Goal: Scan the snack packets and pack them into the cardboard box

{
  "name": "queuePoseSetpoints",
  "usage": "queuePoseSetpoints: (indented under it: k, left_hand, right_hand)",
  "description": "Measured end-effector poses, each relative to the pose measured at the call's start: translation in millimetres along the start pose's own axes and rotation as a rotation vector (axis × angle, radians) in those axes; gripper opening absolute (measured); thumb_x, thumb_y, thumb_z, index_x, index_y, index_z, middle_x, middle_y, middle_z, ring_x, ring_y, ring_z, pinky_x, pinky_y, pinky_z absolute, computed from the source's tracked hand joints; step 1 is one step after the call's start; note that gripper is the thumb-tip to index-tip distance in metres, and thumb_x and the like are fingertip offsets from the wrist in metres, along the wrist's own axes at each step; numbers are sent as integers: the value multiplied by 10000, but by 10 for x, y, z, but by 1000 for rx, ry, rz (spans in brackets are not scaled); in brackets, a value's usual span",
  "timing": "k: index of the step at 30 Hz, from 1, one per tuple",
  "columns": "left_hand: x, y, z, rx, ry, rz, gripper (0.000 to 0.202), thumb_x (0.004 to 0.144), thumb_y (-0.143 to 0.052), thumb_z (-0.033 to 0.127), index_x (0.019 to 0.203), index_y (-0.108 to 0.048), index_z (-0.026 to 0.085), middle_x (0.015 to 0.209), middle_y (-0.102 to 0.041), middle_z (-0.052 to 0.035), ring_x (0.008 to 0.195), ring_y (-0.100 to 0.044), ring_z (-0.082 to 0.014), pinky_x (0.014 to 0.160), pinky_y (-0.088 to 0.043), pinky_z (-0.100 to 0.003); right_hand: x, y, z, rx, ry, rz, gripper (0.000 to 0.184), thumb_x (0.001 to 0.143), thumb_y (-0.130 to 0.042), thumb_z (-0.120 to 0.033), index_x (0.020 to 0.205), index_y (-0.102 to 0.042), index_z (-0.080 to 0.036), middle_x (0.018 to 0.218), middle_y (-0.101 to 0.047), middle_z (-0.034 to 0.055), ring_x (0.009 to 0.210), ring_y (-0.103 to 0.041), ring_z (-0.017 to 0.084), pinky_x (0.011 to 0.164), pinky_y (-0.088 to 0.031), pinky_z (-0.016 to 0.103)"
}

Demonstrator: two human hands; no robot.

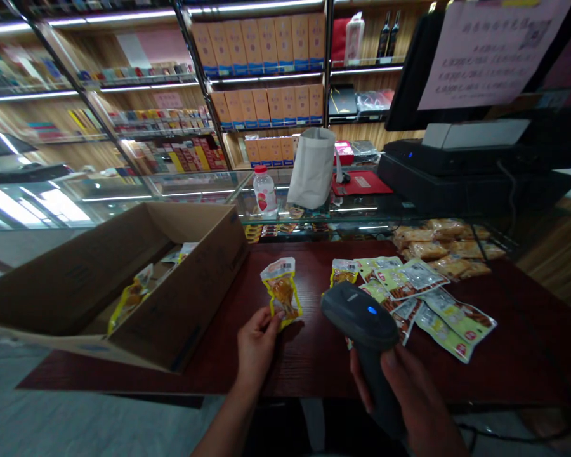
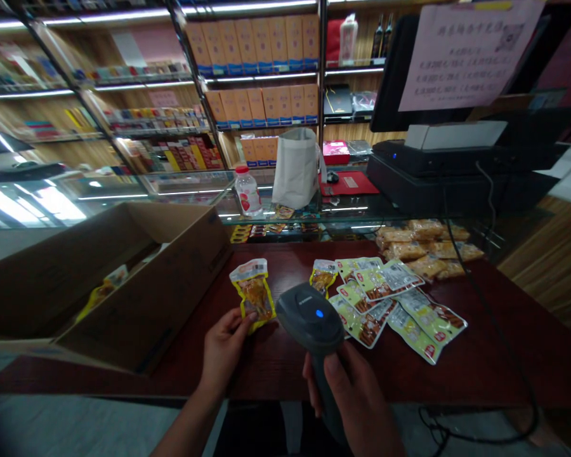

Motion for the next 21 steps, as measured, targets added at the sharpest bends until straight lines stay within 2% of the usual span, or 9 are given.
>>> queuePoseSetpoints:
  k: [5,9,13,17,19,21]
  left_hand:
    - [-6,-6,5,3,-6,-6,243,789,-735,405,875,-754,179,885,-793,-56,849,-758,-243,755,-580,-280]
    - [-16,-2,54,-6,-9,-9,227,791,-730,396,865,-759,184,892,-796,-56,866,-758,-242,760,-579,-276]
    - [-8,-5,42,-10,-16,5,225,770,-744,395,829,-752,178,863,-790,-53,818,-750,-232,720,-575,-266]
    - [-34,-6,28,6,-19,9,234,782,-732,401,829,-745,173,852,-787,-54,798,-745,-230,707,-570,-265]
    - [-70,65,138,26,-54,20,238,793,-723,404,863,-756,180,867,-790,-51,818,-749,-235,733,-581,-277]
    - [-112,263,390,101,-136,102,244,804,-717,418,895,-770,198,882,-791,-40,825,-750,-232,764,-590,-289]
  right_hand:
    - [-7,9,6,-18,5,10,582,843,-636,-730,840,-751,-160,626,-661,54,517,-510,138,520,-420,261]
    - [-2,22,45,44,16,9,527,857,-662,-686,861,-744,-166,711,-699,65,491,-501,122,497,-412,257]
    - [8,23,69,39,33,-9,533,873,-652,-672,880,-761,-150,648,-675,49,487,-511,117,493,-413,237]
    - [-9,45,73,4,23,24,547,859,-656,-687,900,-767,-152,686,-709,67,486,-522,121,497,-423,246]
    - [-25,80,73,-23,20,46,554,851,-652,-700,872,-768,-159,668,-702,67,487,-531,131,499,-432,255]
    - [-35,161,76,-46,22,94,545,855,-643,-698,849,-767,-168,665,-704,71,497,-550,146,504,-447,263]
Point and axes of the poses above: each hand's wrist, its own x-axis towards the middle knuckle, its own y-axis out of the back of the hand, z = x × y, the point moved 5 cm from there along x, towards the middle knuckle
